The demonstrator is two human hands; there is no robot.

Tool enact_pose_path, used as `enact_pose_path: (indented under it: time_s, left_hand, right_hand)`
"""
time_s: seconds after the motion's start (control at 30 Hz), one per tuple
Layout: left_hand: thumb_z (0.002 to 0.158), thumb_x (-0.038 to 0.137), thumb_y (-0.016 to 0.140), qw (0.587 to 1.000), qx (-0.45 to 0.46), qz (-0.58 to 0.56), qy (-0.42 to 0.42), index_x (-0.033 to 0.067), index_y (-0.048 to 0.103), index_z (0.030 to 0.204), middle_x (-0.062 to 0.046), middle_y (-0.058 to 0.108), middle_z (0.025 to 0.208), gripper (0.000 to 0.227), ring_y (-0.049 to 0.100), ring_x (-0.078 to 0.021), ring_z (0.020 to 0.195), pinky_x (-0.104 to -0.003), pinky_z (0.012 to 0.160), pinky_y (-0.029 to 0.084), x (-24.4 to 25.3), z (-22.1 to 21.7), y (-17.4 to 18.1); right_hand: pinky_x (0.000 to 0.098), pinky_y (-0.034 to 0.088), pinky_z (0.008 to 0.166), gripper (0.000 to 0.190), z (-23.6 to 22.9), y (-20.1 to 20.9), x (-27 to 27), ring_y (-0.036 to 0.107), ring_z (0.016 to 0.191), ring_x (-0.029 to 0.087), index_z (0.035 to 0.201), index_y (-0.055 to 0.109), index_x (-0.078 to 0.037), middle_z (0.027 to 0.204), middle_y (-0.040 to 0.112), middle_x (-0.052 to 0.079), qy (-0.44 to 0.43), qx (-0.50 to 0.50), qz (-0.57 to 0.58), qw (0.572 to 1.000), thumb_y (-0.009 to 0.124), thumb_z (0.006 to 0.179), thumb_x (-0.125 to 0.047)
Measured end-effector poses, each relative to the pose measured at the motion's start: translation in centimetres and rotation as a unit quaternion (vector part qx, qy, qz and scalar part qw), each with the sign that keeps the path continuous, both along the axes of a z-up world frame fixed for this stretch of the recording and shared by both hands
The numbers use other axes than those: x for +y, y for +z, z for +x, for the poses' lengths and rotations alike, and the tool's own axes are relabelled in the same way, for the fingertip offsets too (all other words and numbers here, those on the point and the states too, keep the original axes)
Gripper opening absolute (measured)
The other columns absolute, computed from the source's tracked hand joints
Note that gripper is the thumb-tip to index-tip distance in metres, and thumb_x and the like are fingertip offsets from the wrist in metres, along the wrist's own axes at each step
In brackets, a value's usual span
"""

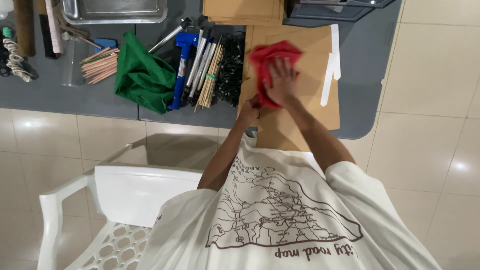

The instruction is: The person wipes the surface of a flat cardboard sheet with a red cloth. They hold the cardboard steady with their left hand while scrubbing with their right hand, then move the cleaned sheet to a stack on the table.

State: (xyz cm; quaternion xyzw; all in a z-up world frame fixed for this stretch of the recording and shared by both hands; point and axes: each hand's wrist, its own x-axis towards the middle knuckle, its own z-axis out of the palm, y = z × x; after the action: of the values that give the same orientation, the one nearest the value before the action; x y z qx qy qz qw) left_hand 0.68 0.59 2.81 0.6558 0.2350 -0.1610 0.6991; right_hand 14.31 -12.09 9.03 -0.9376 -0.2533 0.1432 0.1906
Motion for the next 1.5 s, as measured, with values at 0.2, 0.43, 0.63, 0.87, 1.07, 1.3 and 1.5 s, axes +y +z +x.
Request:
enact_pose_path:
  time_s: [0.2, 0.43, 0.63, 0.87, 1.07, 1.3, 1.5]
  left_hand:
    - [0.094, 0.008, 0.066, 0.996, -0.077, 0.012, -0.054, -0.0040, 0.065, 0.131, -0.008, 0.073, 0.112, 0.039, 0.062, -0.0171, 0.096, -0.033, 0.083, 0.053, 0.7, -0.5, -2.4]
    - [0.094, 0.011, 0.066, 0.998, 0.053, -0.017, -0.020, 0.0020, 0.063, 0.138, -0.008, 0.072, 0.099, 0.045, 0.062, -0.0176, 0.079, -0.035, 0.064, 0.049, 0.5, -0.8, -2.5]
    - [0.099, 0.012, 0.065, 0.999, 0.026, -0.012, -0.037, 0.0041, 0.066, 0.135, -0.001, 0.075, 0.100, 0.037, 0.067, -0.0105, 0.086, -0.028, 0.072, 0.058, -0.1, -0.1, -2.7]
    - [0.089, 0.000, 0.055, 0.996, 0.051, -0.067, 0.038, 0.0150, 0.062, 0.140, 0.001, 0.071, 0.103, 0.054, 0.066, -0.0127, 0.082, -0.031, 0.066, 0.058, -0.1, -1.2, -1.3]
    - [0.098, 0.007, 0.063, 0.995, 0.039, -0.089, 0.017, 0.0055, 0.066, 0.137, -0.001, 0.073, 0.108, 0.039, 0.070, -0.0112, 0.085, -0.028, 0.069, 0.059, -0.3, -0.2, -2.4]
    - [0.101, 0.021, 0.065, 0.958, 0.012, -0.287, 0.022, 0.0088, 0.063, 0.138, -0.005, 0.073, 0.114, 0.040, 0.071, -0.0145, 0.087, -0.029, 0.072, 0.057, -1.7, 0.7, 3.7]
    - [0.094, 0.019, 0.065, 0.974, 0.036, -0.223, 0.015, 0.0087, 0.059, 0.143, -0.004, 0.069, 0.118, 0.050, 0.067, -0.0167, 0.099, -0.032, 0.087, 0.055, -4.8, 2.9, 13.3]
  right_hand:
    - [0.0587, 0.015, 0.131, 0.083, -6.1, 1.4, -0.6, 0.019, 0.161, 0.039, 0.155, 0.050, -0.013, 0.171, 0.034, 0.010, 0.064, -0.028, 0.083, 0.994, 0.069, 0.074, -0.015]
    - [0.0662, 0.015, 0.121, 0.072, 0.6, -1.3, -8.3, 0.021, 0.157, 0.039, 0.154, 0.048, -0.010, 0.166, 0.035, 0.015, -0.037, -0.123, 0.015, 0.992, 0.069, 0.086, -0.023]
    - [0.0670, 0.015, 0.116, 0.075, 5.5, -1.4, -8.4, 0.018, 0.152, 0.047, 0.155, 0.043, -0.010, 0.165, 0.032, 0.018, -0.229, -0.090, -0.009, 0.969, 0.066, 0.085, -0.024]
    - [0.0660, 0.020, 0.120, 0.070, -6.9, 1.6, -6.7, 0.022, 0.152, 0.046, 0.152, 0.047, -0.008, 0.164, 0.033, 0.018, 0.008, -0.082, 0.069, 0.994, 0.065, 0.085, -0.023]
    - [0.0612, 0.018, 0.123, 0.073, -13.8, 3.3, -14.3, 0.020, 0.154, 0.039, 0.148, 0.050, -0.015, 0.162, 0.034, 0.011, 0.055, -0.040, 0.035, 0.997, 0.073, 0.079, -0.021]
    - [0.0549, 0.021, 0.126, 0.084, -7.7, 0.8, -16.2, 0.018, 0.153, 0.045, 0.154, 0.048, -0.009, 0.164, 0.035, 0.019, -0.233, -0.016, 0.053, 0.971, 0.070, 0.072, -0.004]
    - [0.0452, 0.022, 0.126, 0.060, -6.4, 3.4, -11.1, 0.024, 0.158, 0.039, 0.152, 0.049, 0.001, 0.163, 0.041, 0.023, -0.222, 0.150, 0.374, 0.888, 0.066, 0.105, -0.033]
